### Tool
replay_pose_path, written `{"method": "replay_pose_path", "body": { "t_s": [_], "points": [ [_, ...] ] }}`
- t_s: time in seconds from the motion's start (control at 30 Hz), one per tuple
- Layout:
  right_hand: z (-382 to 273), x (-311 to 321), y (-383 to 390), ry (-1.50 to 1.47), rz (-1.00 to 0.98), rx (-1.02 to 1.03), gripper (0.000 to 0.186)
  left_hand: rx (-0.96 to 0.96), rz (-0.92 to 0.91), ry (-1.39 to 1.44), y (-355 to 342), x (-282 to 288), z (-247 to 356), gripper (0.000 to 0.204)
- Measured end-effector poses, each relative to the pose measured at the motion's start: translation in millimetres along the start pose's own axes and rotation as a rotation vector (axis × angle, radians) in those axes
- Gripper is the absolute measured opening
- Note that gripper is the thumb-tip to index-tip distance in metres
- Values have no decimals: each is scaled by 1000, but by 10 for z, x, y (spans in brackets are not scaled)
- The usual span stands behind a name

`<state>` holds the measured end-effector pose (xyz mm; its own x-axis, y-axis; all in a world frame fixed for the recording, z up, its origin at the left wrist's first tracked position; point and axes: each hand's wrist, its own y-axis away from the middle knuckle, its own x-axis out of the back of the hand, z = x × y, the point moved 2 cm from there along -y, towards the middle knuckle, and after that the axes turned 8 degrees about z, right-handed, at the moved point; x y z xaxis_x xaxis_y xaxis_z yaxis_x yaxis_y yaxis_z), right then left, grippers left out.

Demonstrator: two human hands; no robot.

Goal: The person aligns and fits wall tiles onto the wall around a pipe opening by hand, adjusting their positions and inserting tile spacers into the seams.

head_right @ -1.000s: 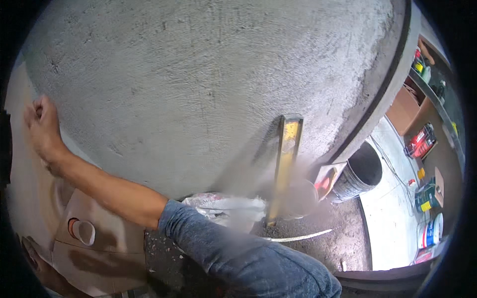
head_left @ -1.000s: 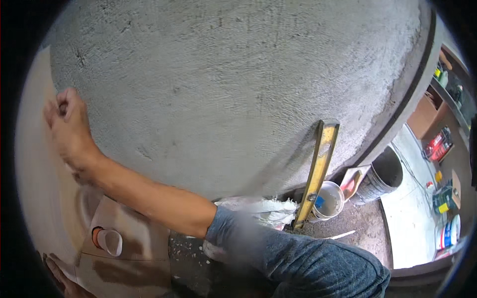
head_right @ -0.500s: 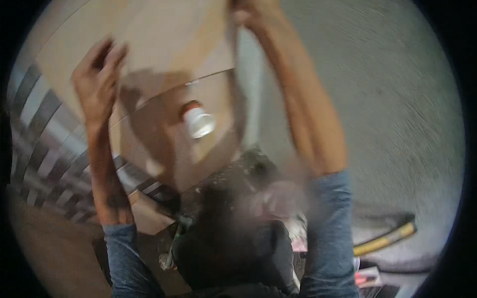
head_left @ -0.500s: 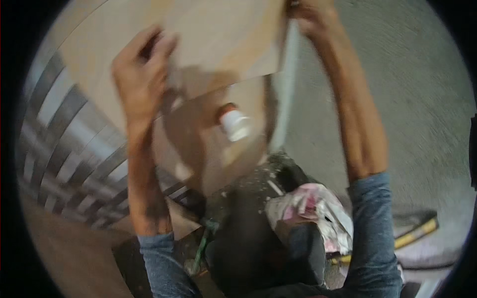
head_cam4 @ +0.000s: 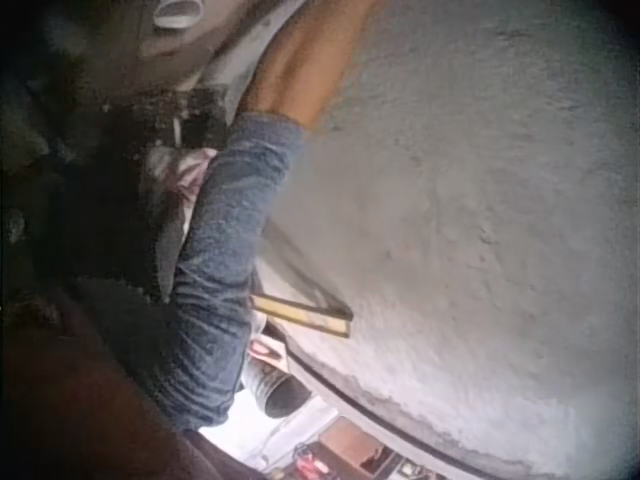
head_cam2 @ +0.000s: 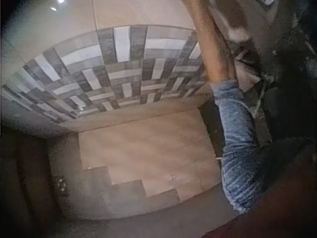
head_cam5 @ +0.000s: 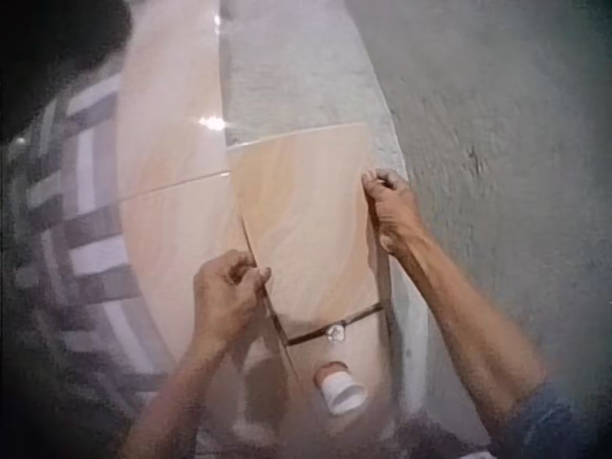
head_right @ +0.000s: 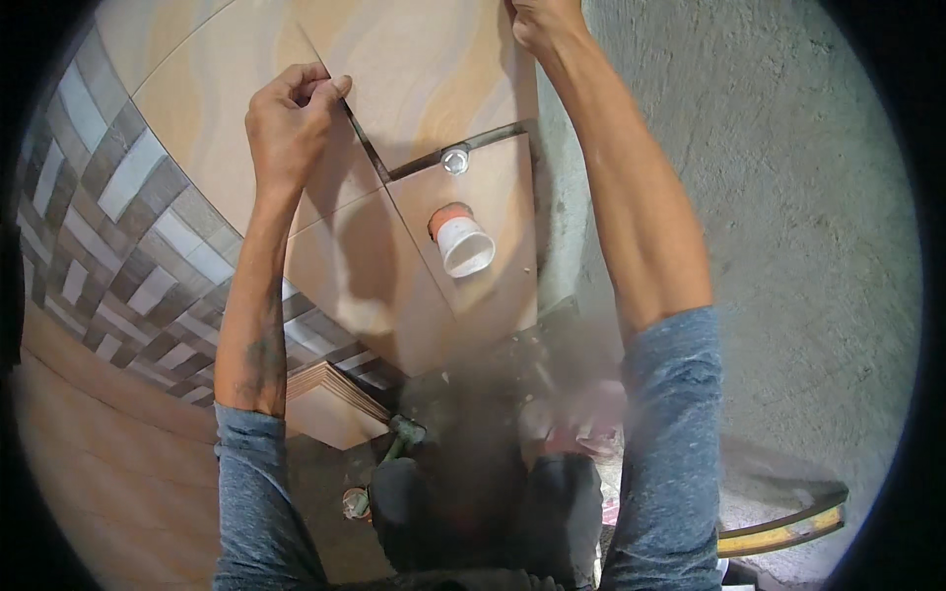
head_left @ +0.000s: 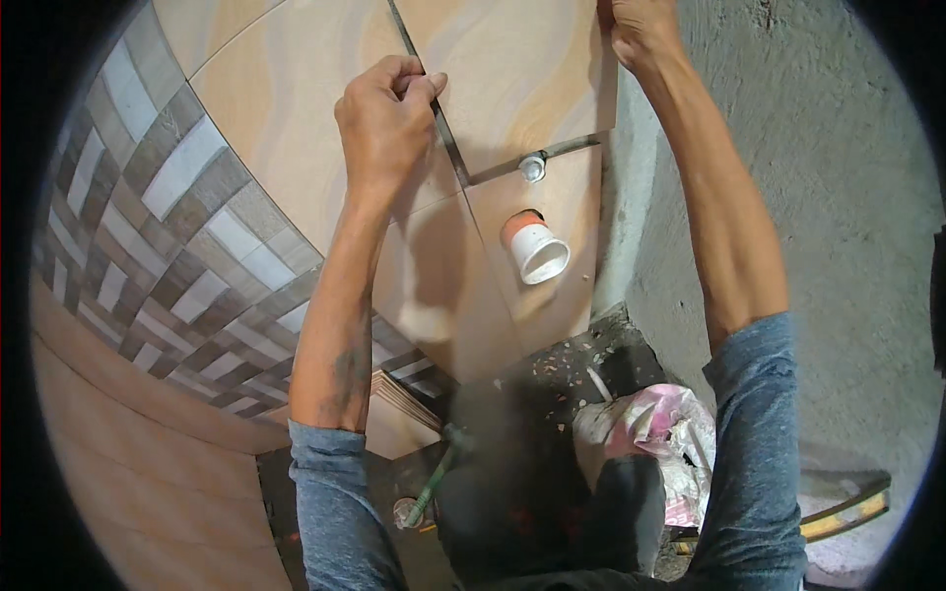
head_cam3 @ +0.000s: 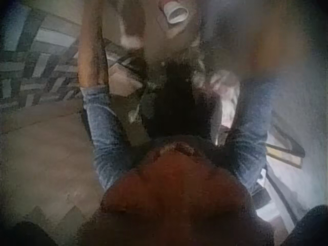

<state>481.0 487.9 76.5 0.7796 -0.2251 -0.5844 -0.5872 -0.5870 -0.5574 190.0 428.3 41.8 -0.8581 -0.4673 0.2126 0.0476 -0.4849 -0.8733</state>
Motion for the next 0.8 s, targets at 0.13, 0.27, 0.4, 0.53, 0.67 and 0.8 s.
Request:
{"method": "replay_pose_path", "body": {
  "t_s": [0.13, 0.27, 0.4, 0.53, 0.67, 0.8],
  "points": [
    [77, -10, 59, -53, -28, 36, 19, 7, 4, -110, 63, -22, -23, 24],
    [184, -15, 51, -70, -22, 33, 17, 8, 43, -101, 110, -47, -12, 23],
    [238, 49, 42, -62, -10, 5, 16, -3, 37, -104, 125, -68, -16, 23],
    [271, 79, 48, -90, -6, -4, 13, -5, 20, -128, 127, -96, -43, 23],
    [328, 66, 52, -138, 19, 16, 10, 4, 11, -151, 120, -98, -61, 26],
    [381, 86, 40, -122, 5, 2, 11, -23, -7, -217, 122, -73, -49, 27]
  ]
}}
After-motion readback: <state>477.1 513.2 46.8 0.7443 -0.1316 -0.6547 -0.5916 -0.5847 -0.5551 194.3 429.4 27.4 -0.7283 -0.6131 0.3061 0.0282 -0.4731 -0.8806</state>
